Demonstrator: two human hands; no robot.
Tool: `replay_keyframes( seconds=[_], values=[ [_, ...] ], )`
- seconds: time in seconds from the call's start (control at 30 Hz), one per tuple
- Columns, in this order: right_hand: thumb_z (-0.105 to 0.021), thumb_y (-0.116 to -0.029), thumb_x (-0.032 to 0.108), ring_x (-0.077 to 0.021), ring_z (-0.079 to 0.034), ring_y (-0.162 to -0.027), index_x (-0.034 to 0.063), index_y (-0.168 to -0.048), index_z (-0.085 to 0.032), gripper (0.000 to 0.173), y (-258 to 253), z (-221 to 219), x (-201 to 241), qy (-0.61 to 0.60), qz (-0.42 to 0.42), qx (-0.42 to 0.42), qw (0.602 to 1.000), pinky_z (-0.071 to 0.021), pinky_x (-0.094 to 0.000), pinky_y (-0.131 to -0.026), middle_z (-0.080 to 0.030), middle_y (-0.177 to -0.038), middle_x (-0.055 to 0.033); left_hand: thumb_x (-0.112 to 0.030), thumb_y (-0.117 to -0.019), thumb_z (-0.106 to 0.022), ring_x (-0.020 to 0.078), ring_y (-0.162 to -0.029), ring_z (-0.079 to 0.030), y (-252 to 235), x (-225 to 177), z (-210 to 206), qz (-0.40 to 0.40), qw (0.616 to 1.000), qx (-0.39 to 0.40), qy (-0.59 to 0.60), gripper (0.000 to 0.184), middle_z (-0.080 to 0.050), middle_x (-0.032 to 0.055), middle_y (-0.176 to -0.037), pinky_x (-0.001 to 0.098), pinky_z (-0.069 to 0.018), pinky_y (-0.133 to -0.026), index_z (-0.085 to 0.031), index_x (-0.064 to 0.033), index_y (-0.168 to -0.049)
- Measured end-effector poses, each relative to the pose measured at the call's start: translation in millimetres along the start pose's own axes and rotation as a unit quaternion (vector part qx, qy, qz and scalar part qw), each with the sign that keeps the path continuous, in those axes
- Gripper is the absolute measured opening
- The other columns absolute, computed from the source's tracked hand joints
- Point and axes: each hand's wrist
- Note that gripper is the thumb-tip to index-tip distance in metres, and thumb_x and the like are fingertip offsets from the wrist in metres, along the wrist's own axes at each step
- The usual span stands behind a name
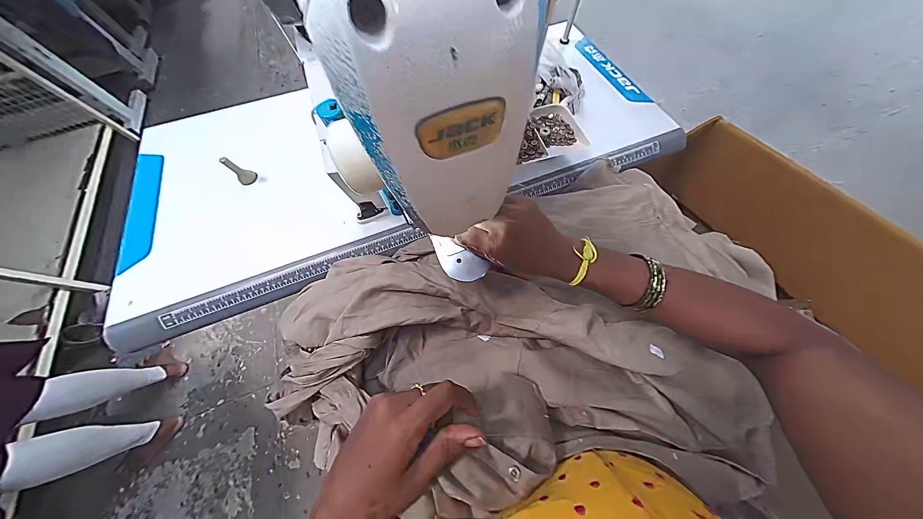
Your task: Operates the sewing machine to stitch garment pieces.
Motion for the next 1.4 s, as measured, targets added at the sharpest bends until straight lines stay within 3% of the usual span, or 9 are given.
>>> replay_keyframes(
  seconds=[0.13,0.3,0.4,0.53,0.67,0.9,1.1,1.23,1.4],
  values=[
    [-0.071,-0.0952,0.029,-0.0169,-0.058,-0.059,0.0068,-0.078,-0.066,0.028,23.7,27.8,5.8,-0.155,-0.252,0.061,0.953,-0.0453,-0.0367,-0.054,-0.06,-0.067,-0.0038,-0.048,-0.1054,-0.047,0.0008,-0.067,-0.062,22.8,-9.8,5.9,0.04,0.998,-0.023,0.047,0.044,-0.067,0.0028,-0.076,0.0169,-0.0508,-0.063,-0.068,-0.0093,-0.104],
    [-0.064,-0.0969,0.054,-0.0268,-0.06,-0.075,0.0033,-0.096,-0.071,0.051,97.5,64.9,17.3,-0.243,-0.463,0.442,0.729,-0.0463,-0.0526,-0.071,-0.063,-0.078,-0.0104,-0.049,-0.1049,-0.049,-0.0064,-0.065,-0.059,46.1,-11.1,17.9,0.074,0.989,-0.052,0.113,0.043,-0.065,-0.0027,-0.073,0.0119,-0.0492,-0.062,-0.068,-0.0112,-0.109],
    [-0.065,-0.0987,0.038,-0.0058,-0.057,-0.066,0.0099,-0.089,-0.071,0.03,88.9,87.0,46.5,-0.24,-0.432,0.218,0.842,-0.0464,-0.0296,-0.062,-0.062,-0.072,0.0034,-0.051,-0.1026,-0.053,-0.0006,-0.058,-0.058,24.8,-16.3,6.9,0.101,0.992,-0.052,0.058,0.049,-0.064,-0.0015,-0.07,0.0189,-0.0511,-0.056,-0.058,-0.0163,-0.137],
    [-0.056,-0.1041,0.024,-0.0135,-0.068,-0.071,0.0073,-0.098,-0.075,0.026,24.2,103.4,86.2,-0.218,-0.205,0.062,0.952,-0.0528,-0.0311,-0.061,-0.072,-0.08,-0.0038,-0.04,-0.1041,-0.054,0.0108,-0.049,-0.055,-21.7,-18.8,-16.9,0.072,0.976,-0.124,-0.163,0.059,-0.064,0.0008,-0.07,0.0284,-0.0479,-0.045,-0.041,-0.0112,-0.154],
    [-0.058,-0.1024,0.036,-0.0174,-0.056,-0.047,0.0083,-0.112,-0.065,0.03,-12.2,99.4,115.4,-0.386,-0.062,0.183,0.902,-0.0417,-0.0344,-0.042,-0.058,-0.059,-0.001,-0.034,-0.102,-0.053,0.0006,-0.082,-0.066,-21.2,-10.4,1.2,0.076,0.921,-0.327,-0.199,0.034,-0.07,0.0042,-0.089,0.0199,-0.0538,-0.075,-0.064,-0.0015,-0.105],
    [-0.065,-0.0989,0.036,-0.0249,-0.063,-0.055,0.0091,-0.102,-0.07,0.027,-16.0,60.7,159.7,-0.482,0.056,0.214,0.848,-0.0472,-0.0437,-0.049,-0.062,-0.064,-0.0066,-0.01,-0.1039,-0.048,-0.0048,-0.085,-0.061,8.2,49.7,-1.3,0.085,0.851,-0.465,0.228,0.011,-0.065,-0.0081,-0.092,0.0158,-0.0514,-0.079,-0.058,-0.0055,-0.107],
    [-0.071,-0.0941,0.044,-0.0109,-0.064,-0.077,0.0068,-0.126,-0.065,0.049,-45.8,49.2,93.7,-0.367,-0.246,0.1,0.892,-0.0536,-0.0274,-0.064,-0.069,-0.109,-0.0077,0.013,-0.0933,-0.043,-0.0107,-0.068,-0.061,-5.3,26.3,5.3,0.02,0.837,-0.474,0.272,0.028,-0.066,-0.0114,-0.072,0.0071,-0.0488,-0.065,-0.056,-0.0089,-0.081],
    [-0.079,-0.0897,0.029,-0.005,-0.062,-0.086,0.0046,-0.121,-0.07,0.041,-54.6,17.3,94.2,-0.512,-0.296,0.103,0.8,-0.0508,-0.0218,-0.076,-0.069,-0.111,-0.0073,-0.02,-0.1061,-0.049,-0.0099,-0.083,-0.059,5.3,-1.9,-1.6,0.154,0.873,-0.41,0.216,0.012,-0.063,-0.0145,-0.09,0.01,-0.0492,-0.077,-0.059,-0.0137,-0.103],
    [-0.07,-0.0973,0.02,-0.008,-0.068,-0.08,0.0045,-0.091,-0.075,0.017,-36.8,21.8,94.6,-0.338,-0.224,-0.089,0.91,-0.0551,-0.0205,-0.071,-0.072,-0.086,-0.0053,-0.026,-0.1061,-0.05,0.0168,-0.124,-0.06,18.9,-9.4,56.2,0.165,0.9,-0.353,-0.194,0.046,-0.057,0.0188,-0.141,0.0349,-0.0522,-0.1,-0.048,0.0059,-0.139]
  ],
)
Point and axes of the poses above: each hand's wrist, its own y-axis away from the middle knuckle, its own z-axis out of the back of the hand, x = y × z
